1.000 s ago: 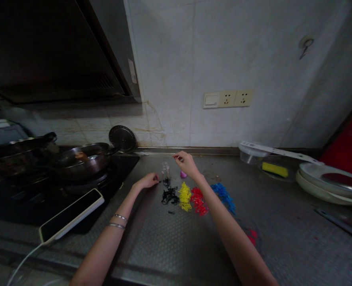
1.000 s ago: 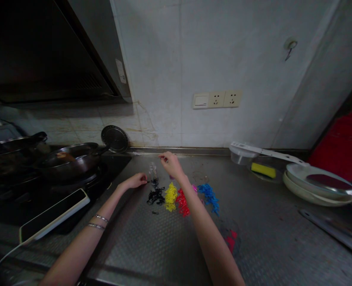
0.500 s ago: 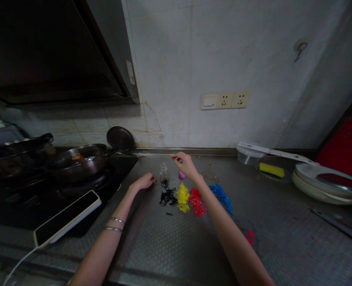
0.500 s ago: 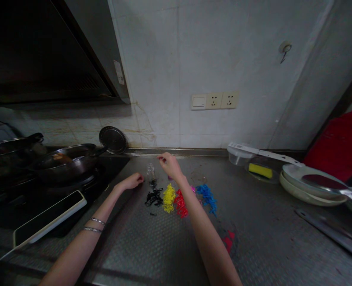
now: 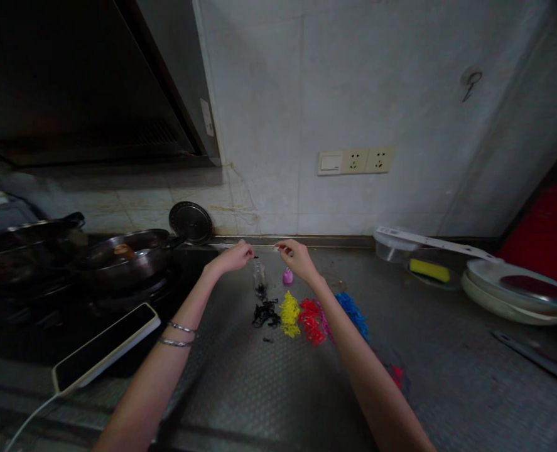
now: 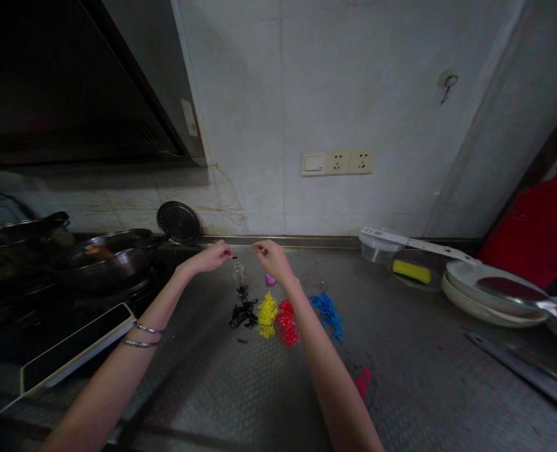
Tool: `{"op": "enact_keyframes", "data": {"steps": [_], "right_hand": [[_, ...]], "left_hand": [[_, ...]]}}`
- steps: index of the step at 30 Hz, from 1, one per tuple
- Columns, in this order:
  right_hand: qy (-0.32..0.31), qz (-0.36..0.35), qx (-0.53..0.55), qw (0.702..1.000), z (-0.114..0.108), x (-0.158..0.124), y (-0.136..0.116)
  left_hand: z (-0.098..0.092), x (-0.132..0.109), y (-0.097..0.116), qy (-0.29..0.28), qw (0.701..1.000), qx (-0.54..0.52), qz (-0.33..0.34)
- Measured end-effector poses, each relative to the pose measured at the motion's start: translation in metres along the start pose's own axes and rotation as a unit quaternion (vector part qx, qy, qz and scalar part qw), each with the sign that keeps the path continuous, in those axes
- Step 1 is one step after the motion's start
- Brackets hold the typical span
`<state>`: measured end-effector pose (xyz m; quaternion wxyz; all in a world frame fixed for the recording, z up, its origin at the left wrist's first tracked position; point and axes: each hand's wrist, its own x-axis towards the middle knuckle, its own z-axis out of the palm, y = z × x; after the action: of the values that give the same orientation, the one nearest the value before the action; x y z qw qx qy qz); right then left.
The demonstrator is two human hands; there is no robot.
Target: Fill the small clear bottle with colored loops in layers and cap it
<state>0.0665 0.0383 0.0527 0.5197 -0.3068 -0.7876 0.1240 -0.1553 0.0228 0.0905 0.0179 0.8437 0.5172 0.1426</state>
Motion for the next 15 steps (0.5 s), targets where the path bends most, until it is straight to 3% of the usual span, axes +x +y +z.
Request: {"op": "enact_keyframes", "data": {"steps": [5,10,12,15], "right_hand": [[-0.002,0.004,-0.004,1.000,0.000,0.000,0.001],[-0.003,0.005,-0.008,1.000,-0.001,0.000,0.001],[-0.005,0.010,-0.010,1.000,-0.002,0.001,0.000],[-0.002,0.012,-0.013,1.000,-0.004,0.001,-0.002]], "left_hand": [[0.009,0.004,0.003,-0.019,1.000,-0.003,-0.004],[0.006,0.008,0.009,-0.016,0.999,-0.043,-0.017],[0.004,0.006,0.010,0.005,0.997,-0.078,-0.021],[0.012,-0.003,0.009,0.083,0.985,-0.147,-0.039]]}}
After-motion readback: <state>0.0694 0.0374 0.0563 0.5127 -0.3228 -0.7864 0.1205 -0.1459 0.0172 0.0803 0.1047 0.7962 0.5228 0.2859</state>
